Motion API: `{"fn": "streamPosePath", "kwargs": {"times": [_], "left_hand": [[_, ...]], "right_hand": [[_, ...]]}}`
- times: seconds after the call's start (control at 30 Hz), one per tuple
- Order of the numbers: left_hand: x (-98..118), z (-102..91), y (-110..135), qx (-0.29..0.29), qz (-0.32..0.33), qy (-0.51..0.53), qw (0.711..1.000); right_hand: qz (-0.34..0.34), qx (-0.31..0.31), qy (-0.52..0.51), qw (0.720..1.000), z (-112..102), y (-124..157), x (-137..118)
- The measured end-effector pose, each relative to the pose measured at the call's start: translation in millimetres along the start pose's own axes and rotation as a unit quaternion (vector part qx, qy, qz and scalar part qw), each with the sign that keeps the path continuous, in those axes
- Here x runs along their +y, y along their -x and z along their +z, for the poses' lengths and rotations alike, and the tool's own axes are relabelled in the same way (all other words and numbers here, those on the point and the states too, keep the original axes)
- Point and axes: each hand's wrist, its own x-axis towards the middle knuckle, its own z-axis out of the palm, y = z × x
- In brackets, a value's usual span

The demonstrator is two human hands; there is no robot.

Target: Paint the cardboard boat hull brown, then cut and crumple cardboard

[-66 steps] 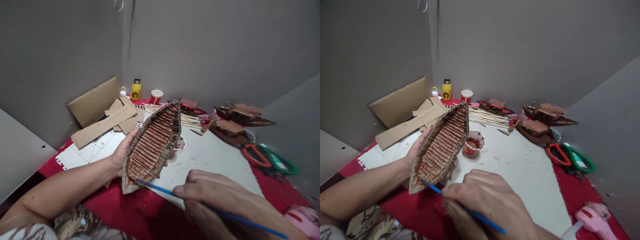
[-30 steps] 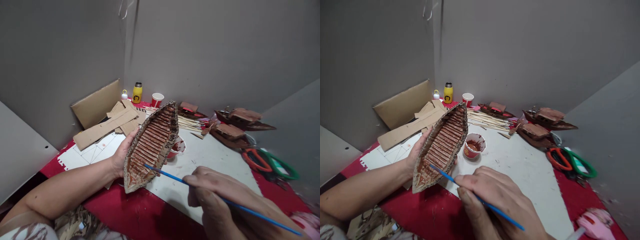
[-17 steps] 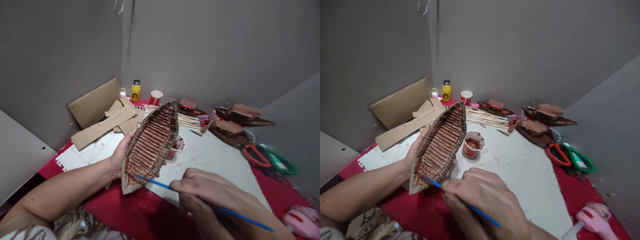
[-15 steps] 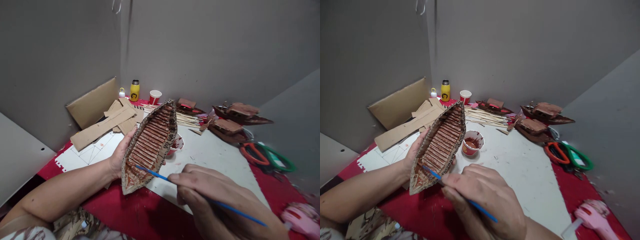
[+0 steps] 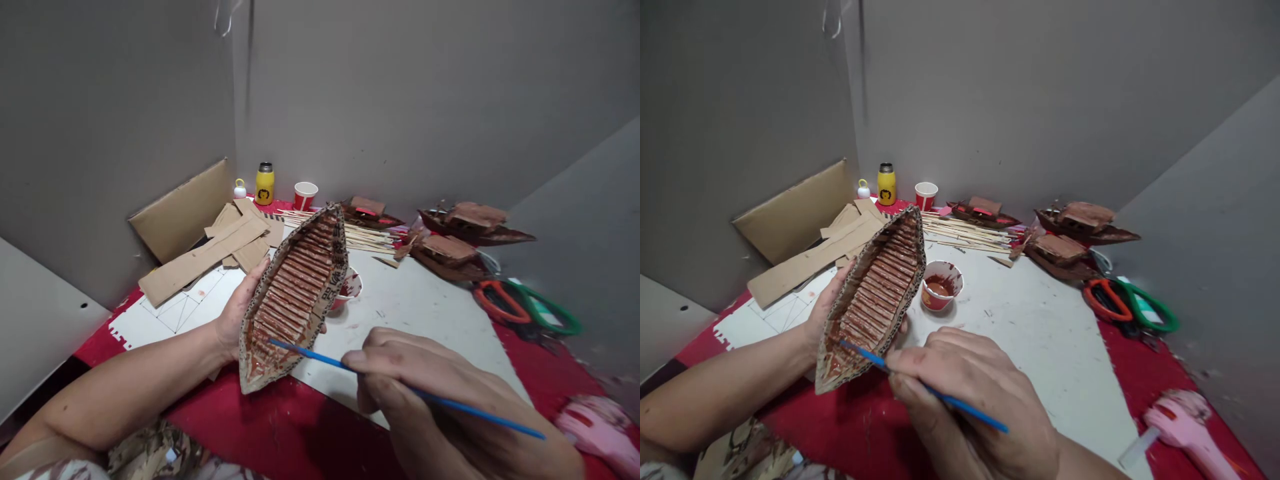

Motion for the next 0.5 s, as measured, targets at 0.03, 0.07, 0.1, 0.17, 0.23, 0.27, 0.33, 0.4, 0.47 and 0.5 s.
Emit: {"fn": "streamPosePath", "kwargs": {"times": [0.03,0.07,0.1,0.17,0.23,0.27,0.33,0.4,0.47,0.5], "left_hand": [[-0.5,0.3,-0.1,0.004,0.007,0.0,1.0],[-0.9,0.9,-0.2,0.008,0.012,-0.001,1.0],[-1.1,1.6,-0.3,0.013,0.015,-0.001,1.0],[-0.7,3.2,-0.3,0.023,0.013,-0.004,1.0],[0.5,4.0,-0.3,0.017,0.002,-0.008,1.0],[1.1,4.1,-0.3,0.008,-0.006,-0.009,1.0],[2.2,4.2,-0.2,-0.006,-0.019,-0.01,1.0],[2.5,4.9,0.1,0.003,-0.013,-0.008,1.0],[2.3,6.7,0.3,0.026,0.001,-0.006,1.0],[2.1,7.8,0.4,0.037,0.008,-0.006,0.999]], "right_hand": [[-0.006,0.002,0.013,1.0,-0.8,0.2,1.2],[-0.014,-0.005,0.026,1.0,-1.3,0.2,2.3],[-0.02,-0.016,0.04,0.999,-1.4,0.1,2.9],[-0.032,-0.043,0.055,0.997,-1.3,0.1,2.6],[-0.031,-0.053,0.047,0.997,-1.4,0.9,0.3],[-0.025,-0.053,0.037,0.998,-1.6,1.6,-1.2],[-0.001,-0.049,0.017,0.999,-2.6,3.0,-4.2],[0.016,-0.041,0.015,0.999,-3.7,3.3,-6.0],[0.005,-0.037,0.029,0.999,-4.2,2.0,-5.8],[-0.009,-0.036,0.037,0.999,-4.0,1.0,-5.3]]}}
